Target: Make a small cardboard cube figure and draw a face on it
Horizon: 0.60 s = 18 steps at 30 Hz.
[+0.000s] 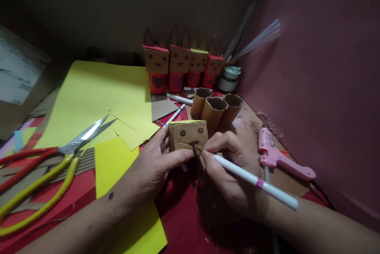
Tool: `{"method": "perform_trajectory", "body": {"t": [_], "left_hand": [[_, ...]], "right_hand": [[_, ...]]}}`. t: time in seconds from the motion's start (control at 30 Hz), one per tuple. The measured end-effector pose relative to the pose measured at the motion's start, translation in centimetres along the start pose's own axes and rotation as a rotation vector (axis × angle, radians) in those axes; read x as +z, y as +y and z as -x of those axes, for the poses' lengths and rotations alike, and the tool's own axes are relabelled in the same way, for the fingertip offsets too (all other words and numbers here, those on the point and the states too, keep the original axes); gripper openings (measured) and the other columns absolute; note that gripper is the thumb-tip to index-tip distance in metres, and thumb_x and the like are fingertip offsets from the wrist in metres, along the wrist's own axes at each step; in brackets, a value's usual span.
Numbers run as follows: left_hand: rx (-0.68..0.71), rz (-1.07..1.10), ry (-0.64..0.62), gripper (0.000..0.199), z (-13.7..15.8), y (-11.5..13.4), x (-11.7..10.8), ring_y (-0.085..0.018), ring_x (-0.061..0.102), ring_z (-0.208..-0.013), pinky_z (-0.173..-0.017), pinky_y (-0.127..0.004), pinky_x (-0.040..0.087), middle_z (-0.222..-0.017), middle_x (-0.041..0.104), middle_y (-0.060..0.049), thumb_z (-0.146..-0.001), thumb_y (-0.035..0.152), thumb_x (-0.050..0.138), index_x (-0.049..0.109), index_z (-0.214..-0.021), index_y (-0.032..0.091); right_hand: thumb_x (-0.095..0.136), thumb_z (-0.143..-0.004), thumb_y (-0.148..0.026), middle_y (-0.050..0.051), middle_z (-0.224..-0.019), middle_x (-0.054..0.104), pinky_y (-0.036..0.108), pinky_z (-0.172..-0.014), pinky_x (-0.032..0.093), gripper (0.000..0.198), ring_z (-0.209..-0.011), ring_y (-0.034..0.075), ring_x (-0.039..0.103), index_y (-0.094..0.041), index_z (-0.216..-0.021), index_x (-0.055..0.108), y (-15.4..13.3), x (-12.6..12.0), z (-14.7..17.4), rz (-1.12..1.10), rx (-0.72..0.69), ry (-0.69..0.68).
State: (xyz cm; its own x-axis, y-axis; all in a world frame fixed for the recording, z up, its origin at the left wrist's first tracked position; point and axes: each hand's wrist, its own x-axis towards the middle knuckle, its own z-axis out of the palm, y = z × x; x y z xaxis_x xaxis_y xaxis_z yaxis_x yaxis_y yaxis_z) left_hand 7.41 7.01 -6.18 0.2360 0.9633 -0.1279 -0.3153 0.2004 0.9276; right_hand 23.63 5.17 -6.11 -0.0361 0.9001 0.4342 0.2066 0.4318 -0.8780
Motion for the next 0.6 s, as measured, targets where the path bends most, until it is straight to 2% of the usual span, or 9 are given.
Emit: {"method": "perform_trajectory", "body": {"t": [0.27,0.6], "left_hand": [[-0.002,-0.007,-0.009,0.052,0.12,0.03,-0.08,-0.031,0.066,-0.120,-0.098,-0.039,0.050,-0.124,0.073,-0.007,-0.075,0.027,0.084,0.063,-0.122,0.022],[0.001,-0.035,-0.005,0.050,0.13,0.03,-0.13,-0.030,0.067,-0.118,-0.096,-0.036,0.050,-0.121,0.075,-0.007,-0.074,0.027,0.084,0.065,-0.120,0.021]], "right_hand": [[0.059,-0.085,-0.016,-0.001,-0.073,0.056,0.026,-0.053,0.042,0.011,-0.062,0.013,0.051,-0.023,-0.081,0.052,0.24,-0.51,-0.02,0.069,-0.044,0.013],[0.059,-0.084,-0.017,-0.003,-0.070,0.055,0.026,-0.051,0.042,0.012,-0.057,0.012,0.050,-0.024,-0.081,0.050,0.19,-0.23,0.03,0.026,-0.025,-0.007]]}}
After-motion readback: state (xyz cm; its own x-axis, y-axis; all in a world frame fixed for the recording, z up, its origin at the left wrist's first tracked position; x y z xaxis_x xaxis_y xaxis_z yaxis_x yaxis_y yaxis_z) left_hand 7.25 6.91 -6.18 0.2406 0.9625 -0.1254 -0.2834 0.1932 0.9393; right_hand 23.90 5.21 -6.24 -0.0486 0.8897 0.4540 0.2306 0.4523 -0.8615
